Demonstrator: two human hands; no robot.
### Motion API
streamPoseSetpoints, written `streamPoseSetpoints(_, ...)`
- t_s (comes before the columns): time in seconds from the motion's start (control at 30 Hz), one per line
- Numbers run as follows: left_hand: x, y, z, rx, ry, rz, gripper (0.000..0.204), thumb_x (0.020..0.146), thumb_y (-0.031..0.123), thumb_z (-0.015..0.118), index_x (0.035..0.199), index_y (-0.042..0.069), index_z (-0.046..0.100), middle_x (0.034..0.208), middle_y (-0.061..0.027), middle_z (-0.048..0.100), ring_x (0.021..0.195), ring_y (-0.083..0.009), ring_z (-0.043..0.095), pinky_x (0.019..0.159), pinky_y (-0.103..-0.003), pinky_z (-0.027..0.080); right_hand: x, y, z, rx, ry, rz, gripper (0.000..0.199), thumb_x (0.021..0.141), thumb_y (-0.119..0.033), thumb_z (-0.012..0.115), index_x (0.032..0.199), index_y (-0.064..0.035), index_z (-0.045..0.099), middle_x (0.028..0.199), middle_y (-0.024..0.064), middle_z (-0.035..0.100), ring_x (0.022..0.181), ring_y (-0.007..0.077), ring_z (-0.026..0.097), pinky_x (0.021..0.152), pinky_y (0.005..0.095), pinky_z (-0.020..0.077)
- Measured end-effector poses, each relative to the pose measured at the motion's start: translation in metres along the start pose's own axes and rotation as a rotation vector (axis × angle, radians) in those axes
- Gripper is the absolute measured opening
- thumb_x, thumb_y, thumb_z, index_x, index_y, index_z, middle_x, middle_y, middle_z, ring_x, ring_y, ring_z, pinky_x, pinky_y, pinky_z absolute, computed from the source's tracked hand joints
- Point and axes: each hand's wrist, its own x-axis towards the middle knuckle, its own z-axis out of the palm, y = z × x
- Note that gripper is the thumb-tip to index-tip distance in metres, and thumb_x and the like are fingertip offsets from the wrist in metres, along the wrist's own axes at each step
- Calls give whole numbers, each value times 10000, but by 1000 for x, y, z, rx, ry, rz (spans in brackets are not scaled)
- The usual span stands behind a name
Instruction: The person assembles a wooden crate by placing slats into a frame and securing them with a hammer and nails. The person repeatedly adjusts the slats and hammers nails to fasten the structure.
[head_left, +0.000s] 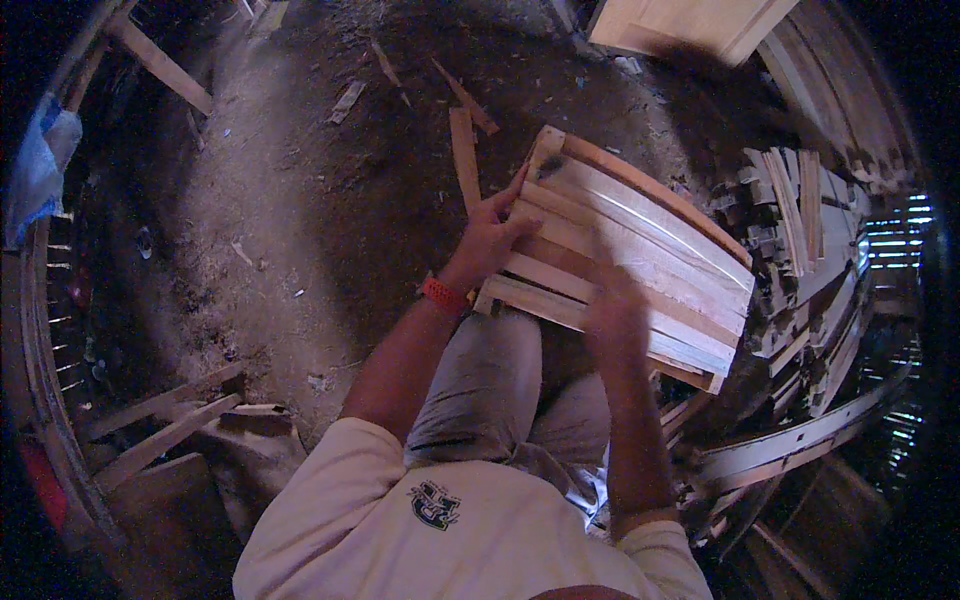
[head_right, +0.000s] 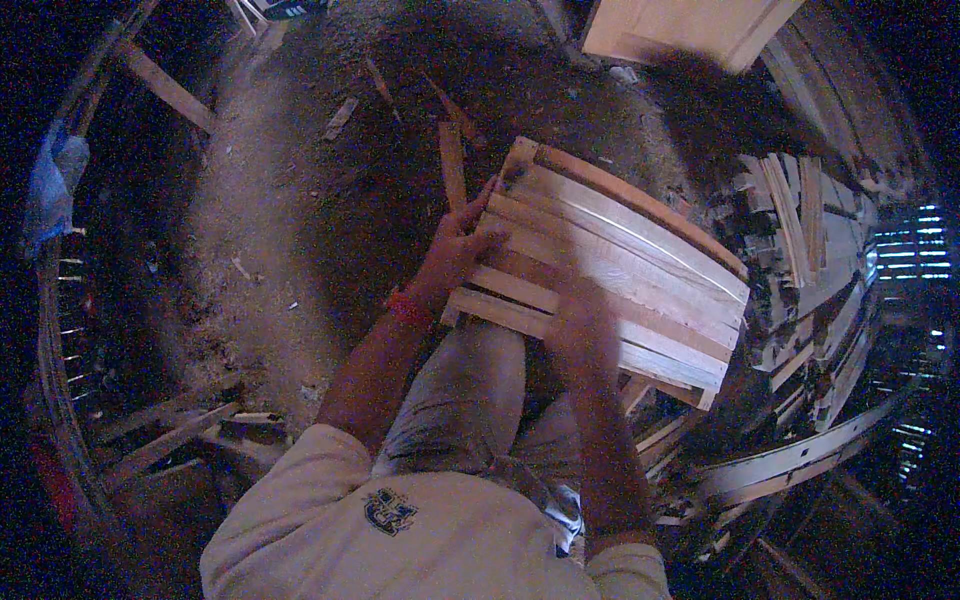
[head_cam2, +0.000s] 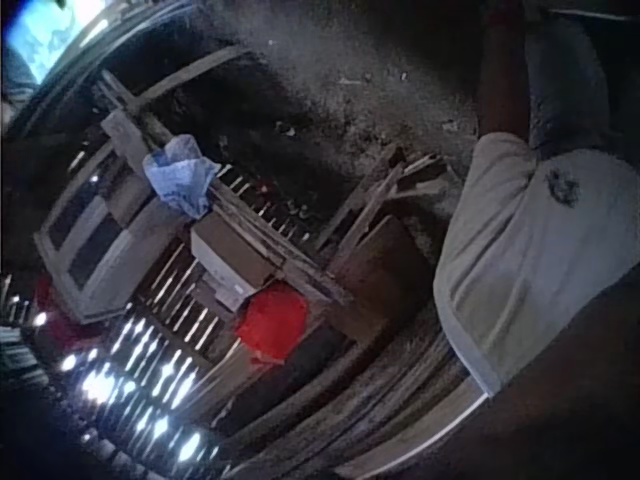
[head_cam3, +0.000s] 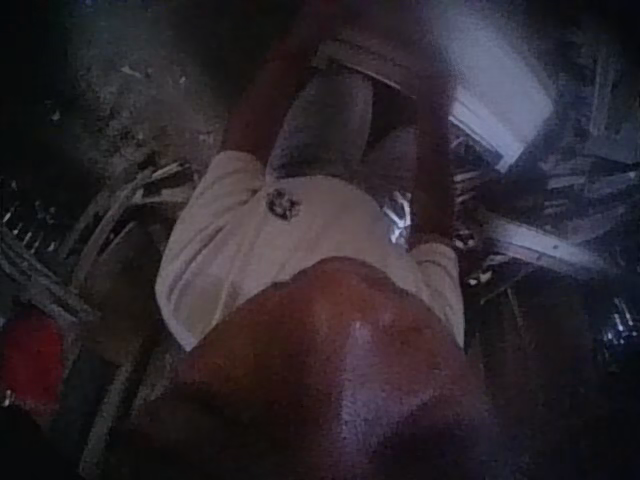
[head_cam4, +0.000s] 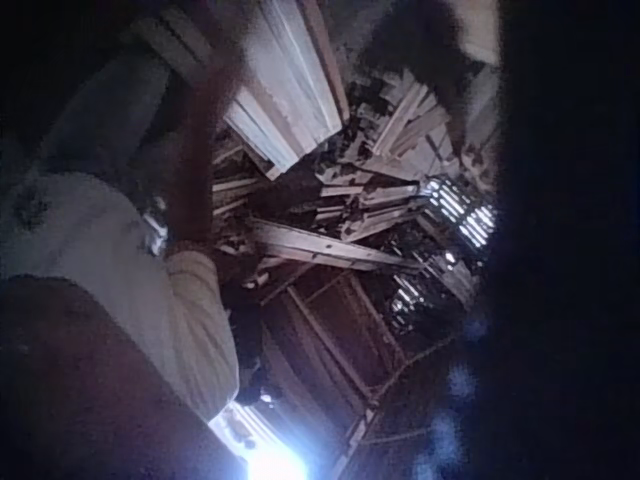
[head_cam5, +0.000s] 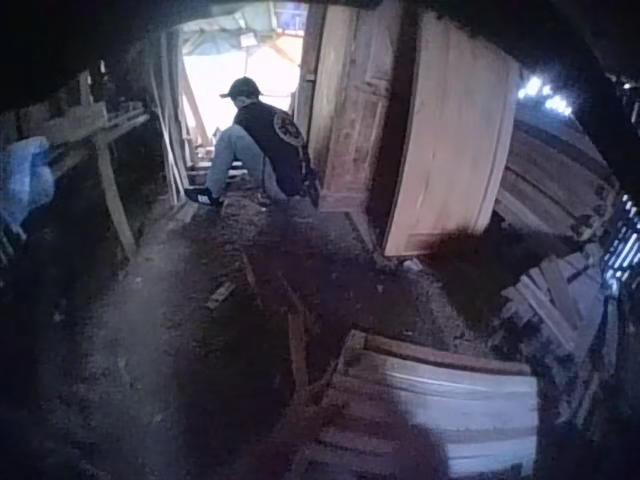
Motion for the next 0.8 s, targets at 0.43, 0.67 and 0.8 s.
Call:
streamPoseSetpoints(0.43, 0, -9, -7, 79, 52, -9, 749, 927, 124, 714, 1599, 75, 386, 1391, -69, 639, 1189, -149, 612, 1026, -333, 517, 10, -21, -33, 113, 173, 26, 417, 980, -17, 539, 1392, 46, 551, 1116, 283, 704, 1003, 436, 701, 865, 490, 578)
streamPoseSetpoints(0.67, -2, 1, -2, 12, 6, -60, 770, 927, 57, 684, 1617, 86, 343, 1434, -57, 598, 1210, -149, 595, 1035, -306, 502, 9, -10, -9, -3, -145, 125, 383, 1037, -100, 556, 1393, 40, 578, 1172, 254, 713, 1058, 378, 709, 915, 465, 547)
streamPoseSetpoints(0.8, 0, -6, -4, -12, 38, -46, 767, 931, 71, 692, 1612, 46, 339, 1400, -91, 611, 1207, -154, 593, 1028, -294, 502, -4, -6, -31, 304, 320, 166, 355, 1057, -125, 526, 1372, 33, 568, 964, 176, 716, 906, 279, 702, 785, 395, 548)
